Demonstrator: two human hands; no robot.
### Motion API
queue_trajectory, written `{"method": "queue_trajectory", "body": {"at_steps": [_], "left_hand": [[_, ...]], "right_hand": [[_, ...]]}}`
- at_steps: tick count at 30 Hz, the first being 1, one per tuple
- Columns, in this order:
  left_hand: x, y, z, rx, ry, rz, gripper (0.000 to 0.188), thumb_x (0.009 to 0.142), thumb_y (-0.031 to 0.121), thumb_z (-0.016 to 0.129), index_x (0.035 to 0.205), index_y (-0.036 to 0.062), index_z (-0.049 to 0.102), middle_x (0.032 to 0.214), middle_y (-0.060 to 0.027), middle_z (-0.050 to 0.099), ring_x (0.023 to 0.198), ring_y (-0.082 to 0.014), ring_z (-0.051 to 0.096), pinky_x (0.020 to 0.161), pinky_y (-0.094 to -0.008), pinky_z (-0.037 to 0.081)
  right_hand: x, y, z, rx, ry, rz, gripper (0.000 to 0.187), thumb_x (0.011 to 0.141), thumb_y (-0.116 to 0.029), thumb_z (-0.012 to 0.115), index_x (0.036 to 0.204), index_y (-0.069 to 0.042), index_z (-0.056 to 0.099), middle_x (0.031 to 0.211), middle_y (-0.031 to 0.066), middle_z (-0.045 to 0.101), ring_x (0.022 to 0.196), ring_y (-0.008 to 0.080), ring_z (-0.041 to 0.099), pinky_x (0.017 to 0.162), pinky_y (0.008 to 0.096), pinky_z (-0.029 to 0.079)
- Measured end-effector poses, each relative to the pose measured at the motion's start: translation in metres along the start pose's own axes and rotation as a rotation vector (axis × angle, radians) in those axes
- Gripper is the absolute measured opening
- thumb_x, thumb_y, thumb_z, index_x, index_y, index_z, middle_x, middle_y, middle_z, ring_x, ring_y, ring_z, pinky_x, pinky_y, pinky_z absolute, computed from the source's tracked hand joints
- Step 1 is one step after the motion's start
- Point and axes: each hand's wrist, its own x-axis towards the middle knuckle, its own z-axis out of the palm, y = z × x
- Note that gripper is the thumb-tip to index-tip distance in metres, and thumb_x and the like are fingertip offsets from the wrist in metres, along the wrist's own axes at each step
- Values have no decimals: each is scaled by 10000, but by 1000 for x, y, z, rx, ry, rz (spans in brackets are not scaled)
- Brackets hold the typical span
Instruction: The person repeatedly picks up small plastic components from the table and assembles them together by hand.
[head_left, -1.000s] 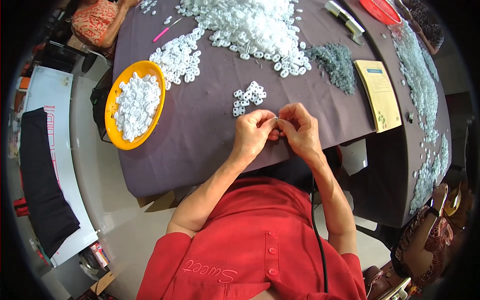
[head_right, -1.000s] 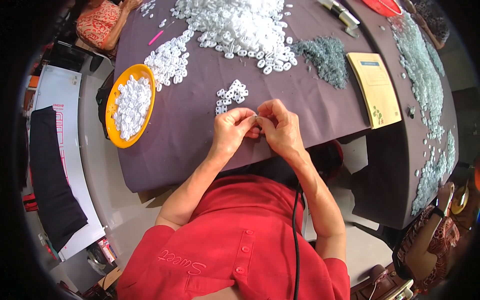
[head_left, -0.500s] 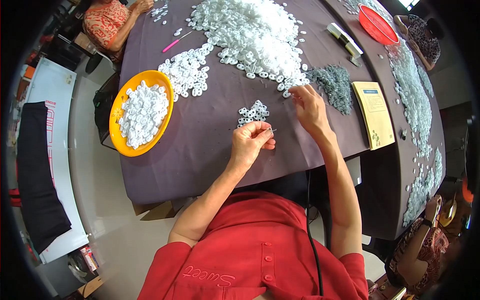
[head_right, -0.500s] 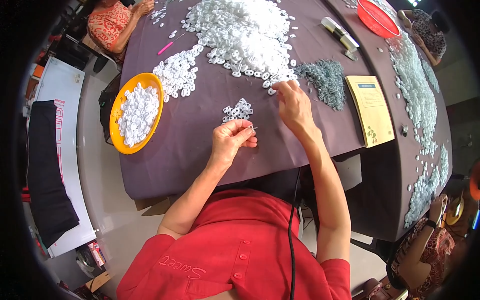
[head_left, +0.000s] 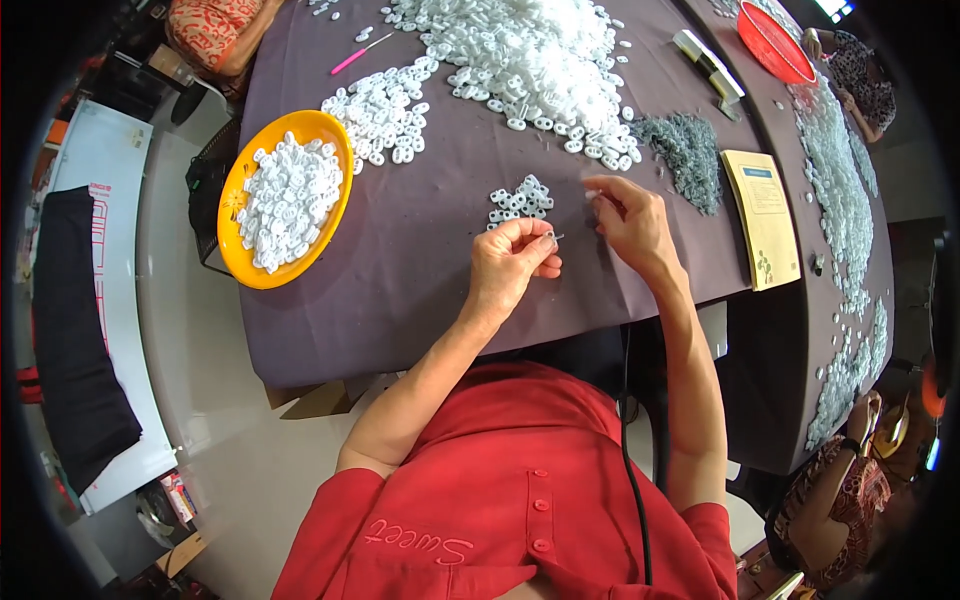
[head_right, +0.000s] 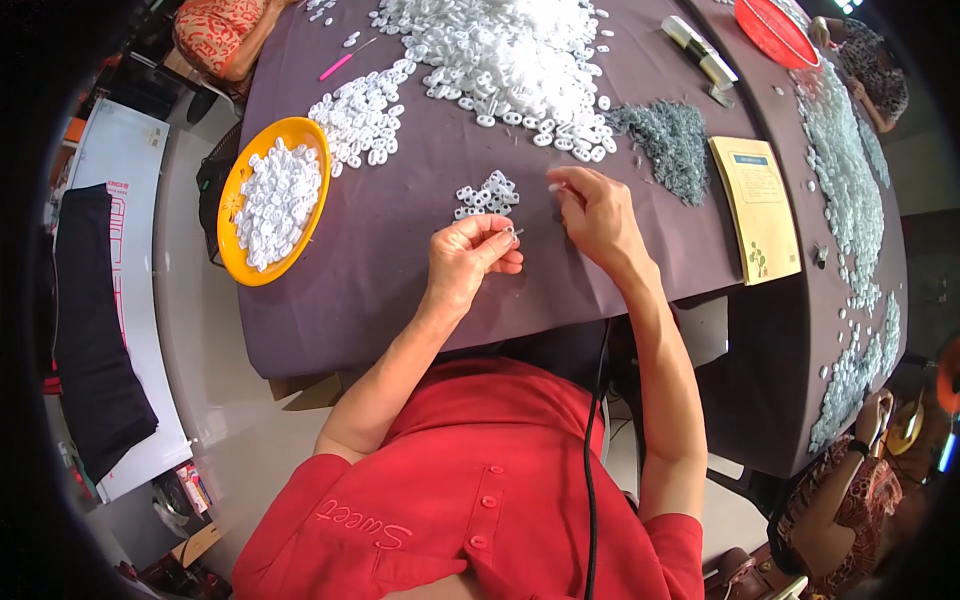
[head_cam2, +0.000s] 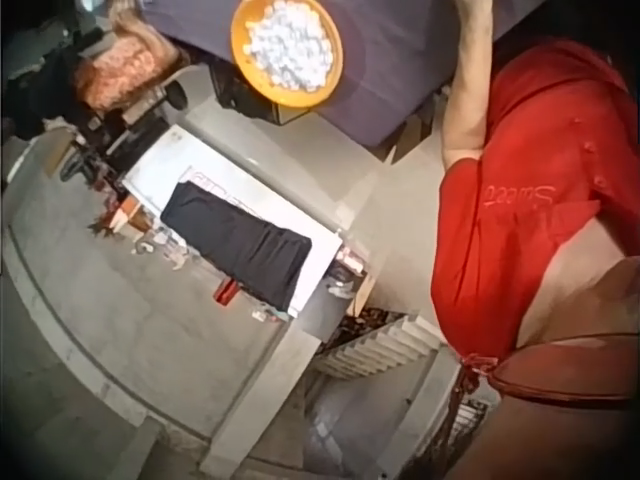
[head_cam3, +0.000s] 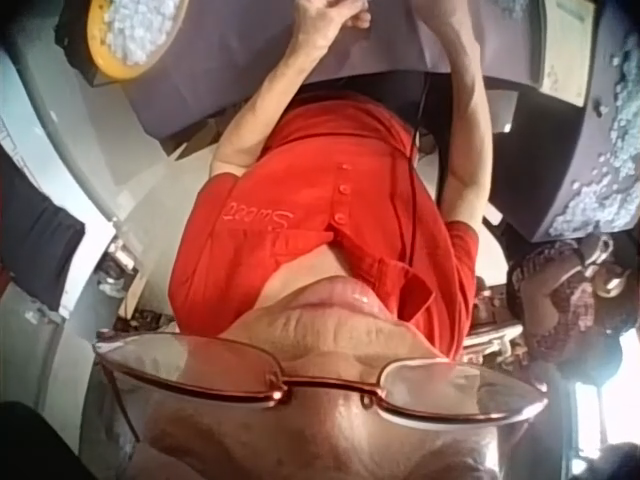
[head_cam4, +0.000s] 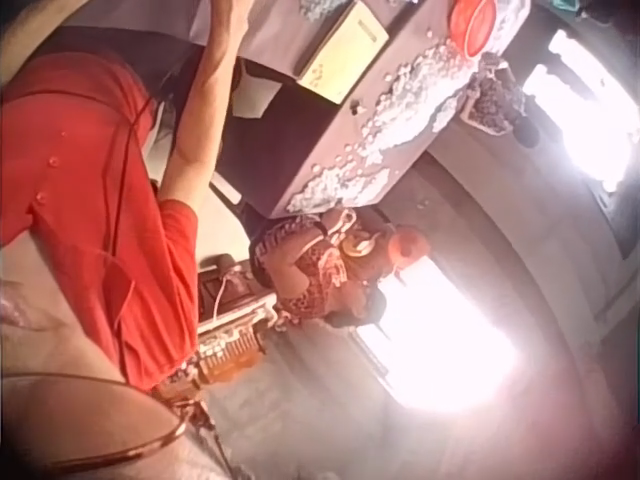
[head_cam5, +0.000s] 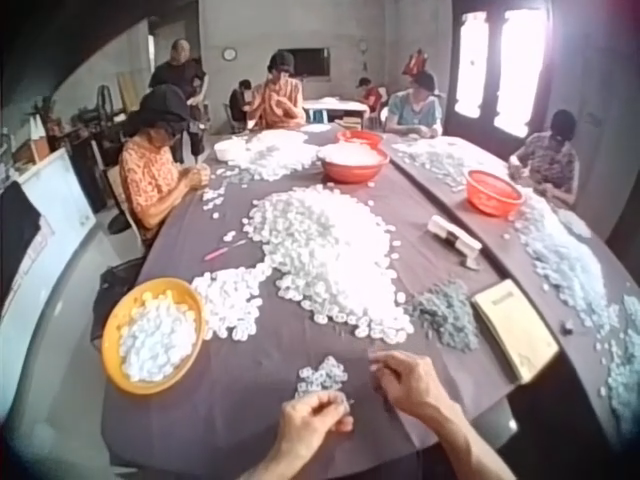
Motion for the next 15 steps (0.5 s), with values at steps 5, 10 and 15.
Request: {"method": "queue_trajectory", "body": {"at_steps": [5,10,15], "left_hand": [[0,4,8,1,21,-49,99,824,26,599,911,-18,612,762,-80,625,620,-153,626,560,-270,551],[-1,1,21,15,-17,-71,86,820,21,597,893,-21,613,762,-88,628,624,-160,629,561,-270,550],[1,1,24,44,-17,-82,75,817,18,595,880,-16,616,761,-84,628,625,-154,629,562,-266,549]], "right_hand": [[-31,-4,-2,247,6,192,207,836,-52,552,1017,37,596,743,33,595,663,92,582,603,222,488],[-53,-3,17,492,194,293,189,829,-46,597,1007,15,601,762,40,618,676,92,591,612,228,511],[-58,2,18,720,248,362,174,819,-29,620,988,10,619,821,53,649,685,100,618,623,217,525]]}}
